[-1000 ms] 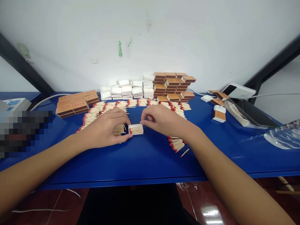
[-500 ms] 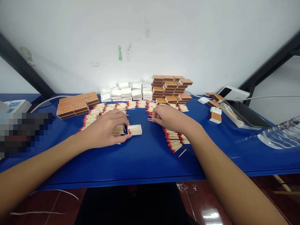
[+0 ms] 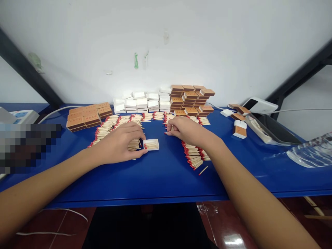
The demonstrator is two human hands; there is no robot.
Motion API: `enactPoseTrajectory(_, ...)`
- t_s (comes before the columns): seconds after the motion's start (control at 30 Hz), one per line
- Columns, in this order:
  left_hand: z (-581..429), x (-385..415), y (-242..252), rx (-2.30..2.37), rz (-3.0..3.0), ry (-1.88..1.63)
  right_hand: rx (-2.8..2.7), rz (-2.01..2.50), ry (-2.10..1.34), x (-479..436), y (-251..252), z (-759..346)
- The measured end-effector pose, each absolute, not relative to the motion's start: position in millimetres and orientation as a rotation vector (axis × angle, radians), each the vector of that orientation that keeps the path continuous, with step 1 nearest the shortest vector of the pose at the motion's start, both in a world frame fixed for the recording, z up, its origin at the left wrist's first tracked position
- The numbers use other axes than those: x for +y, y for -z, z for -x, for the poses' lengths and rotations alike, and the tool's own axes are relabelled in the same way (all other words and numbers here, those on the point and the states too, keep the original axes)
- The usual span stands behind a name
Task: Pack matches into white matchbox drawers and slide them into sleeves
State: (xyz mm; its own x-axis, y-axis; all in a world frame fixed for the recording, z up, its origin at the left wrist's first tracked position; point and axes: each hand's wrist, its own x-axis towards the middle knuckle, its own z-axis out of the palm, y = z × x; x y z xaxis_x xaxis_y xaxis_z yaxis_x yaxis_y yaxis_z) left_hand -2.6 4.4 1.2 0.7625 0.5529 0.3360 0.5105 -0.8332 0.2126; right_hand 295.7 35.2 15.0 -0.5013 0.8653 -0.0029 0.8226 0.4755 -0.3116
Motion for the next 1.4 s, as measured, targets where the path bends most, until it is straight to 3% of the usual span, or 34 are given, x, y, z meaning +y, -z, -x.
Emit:
enactPoseTrajectory(0.5,0.3,2.0,-0.8,0.837,-2.865,-0.640,-2.523,1.155,-0.564,-4.7,-13.9,-244.7)
enactPoseTrajectory(1.03,1.0,2.5,-2.2,0.831,-2.861,-0.644,-2.594,1.068,-0.511,-0.5,-16.1,-251.8)
enactPoseTrajectory(1.4,3.9,7.5,-1.5,0.845,-2.846,-0.732,-2.417,1.557,-0.181,23.2,-32.7,-298.8)
